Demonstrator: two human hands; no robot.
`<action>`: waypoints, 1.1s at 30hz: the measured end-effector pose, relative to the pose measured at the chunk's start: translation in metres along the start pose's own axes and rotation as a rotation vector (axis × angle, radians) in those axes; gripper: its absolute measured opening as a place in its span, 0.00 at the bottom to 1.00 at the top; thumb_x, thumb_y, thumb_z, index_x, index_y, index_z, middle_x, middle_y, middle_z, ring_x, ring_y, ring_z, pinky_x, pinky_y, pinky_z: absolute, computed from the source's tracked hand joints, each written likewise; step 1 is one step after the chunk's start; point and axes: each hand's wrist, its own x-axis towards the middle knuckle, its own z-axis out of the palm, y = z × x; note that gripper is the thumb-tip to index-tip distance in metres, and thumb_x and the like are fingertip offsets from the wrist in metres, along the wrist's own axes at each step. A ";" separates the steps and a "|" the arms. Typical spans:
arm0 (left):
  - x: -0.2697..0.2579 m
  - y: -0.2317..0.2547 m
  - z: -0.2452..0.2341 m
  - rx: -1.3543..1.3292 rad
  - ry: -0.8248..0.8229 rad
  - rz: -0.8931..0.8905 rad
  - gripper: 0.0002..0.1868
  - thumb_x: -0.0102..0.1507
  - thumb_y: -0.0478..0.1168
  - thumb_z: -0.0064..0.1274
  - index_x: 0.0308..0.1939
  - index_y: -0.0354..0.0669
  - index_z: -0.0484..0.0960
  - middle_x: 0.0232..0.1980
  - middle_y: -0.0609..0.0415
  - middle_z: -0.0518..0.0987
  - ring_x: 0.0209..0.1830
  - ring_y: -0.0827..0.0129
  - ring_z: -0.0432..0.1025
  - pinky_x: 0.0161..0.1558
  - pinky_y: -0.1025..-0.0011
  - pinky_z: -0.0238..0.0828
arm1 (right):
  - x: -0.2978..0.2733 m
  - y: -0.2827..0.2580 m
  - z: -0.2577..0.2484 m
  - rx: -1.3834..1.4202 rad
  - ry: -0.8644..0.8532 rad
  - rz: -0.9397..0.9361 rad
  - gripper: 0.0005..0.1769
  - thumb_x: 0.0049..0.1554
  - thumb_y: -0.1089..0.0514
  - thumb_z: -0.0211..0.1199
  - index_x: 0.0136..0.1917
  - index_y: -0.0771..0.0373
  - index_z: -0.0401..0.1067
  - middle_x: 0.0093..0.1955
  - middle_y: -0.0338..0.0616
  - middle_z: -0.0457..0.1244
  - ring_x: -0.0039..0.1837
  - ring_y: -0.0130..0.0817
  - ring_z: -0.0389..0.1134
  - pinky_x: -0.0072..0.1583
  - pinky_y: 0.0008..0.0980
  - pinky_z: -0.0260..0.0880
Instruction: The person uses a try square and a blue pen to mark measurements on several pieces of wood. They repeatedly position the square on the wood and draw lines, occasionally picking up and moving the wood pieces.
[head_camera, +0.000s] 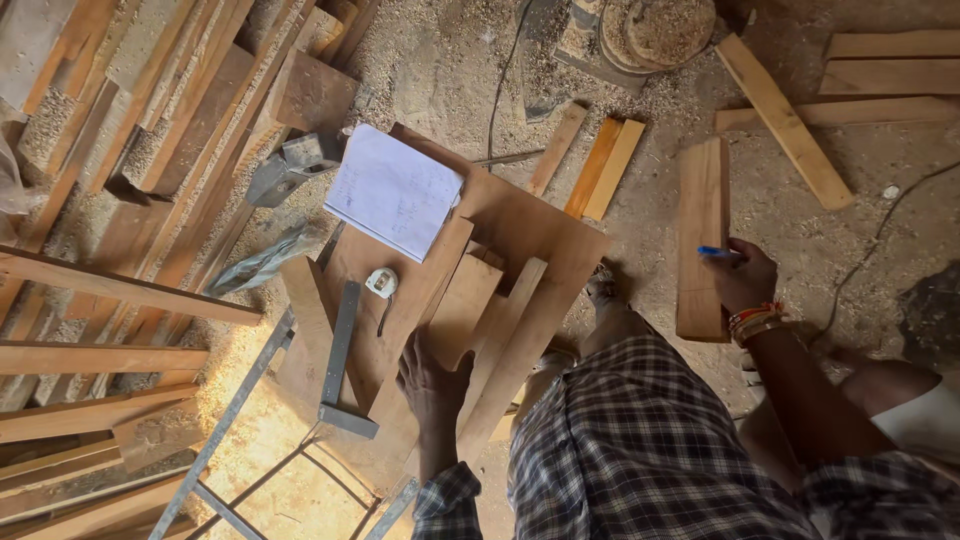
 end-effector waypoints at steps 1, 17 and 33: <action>0.003 0.003 0.002 0.041 0.008 -0.002 0.48 0.48 0.52 0.72 0.69 0.51 0.67 0.66 0.50 0.71 0.67 0.48 0.64 0.63 0.44 0.59 | 0.016 0.015 0.004 -0.070 0.027 -0.008 0.29 0.55 0.54 0.76 0.64 0.72 0.74 0.52 0.53 0.71 0.51 0.38 0.73 0.52 0.36 0.75; 0.010 -0.011 0.025 0.047 0.137 0.052 0.46 0.48 0.55 0.74 0.66 0.46 0.72 0.62 0.47 0.73 0.63 0.48 0.66 0.61 0.49 0.62 | 0.040 0.027 0.084 -0.016 -0.546 0.261 0.23 0.67 0.45 0.62 0.51 0.71 0.74 0.47 0.52 0.72 0.45 0.34 0.73 0.44 0.34 0.73; -0.004 -0.091 -0.037 -0.222 0.356 -0.165 0.46 0.46 0.55 0.74 0.62 0.38 0.75 0.57 0.46 0.75 0.58 0.51 0.68 0.60 0.54 0.66 | 0.054 -0.111 0.139 -0.741 -0.621 -0.220 0.22 0.68 0.45 0.63 0.56 0.69 0.76 0.51 0.54 0.72 0.51 0.44 0.75 0.50 0.38 0.73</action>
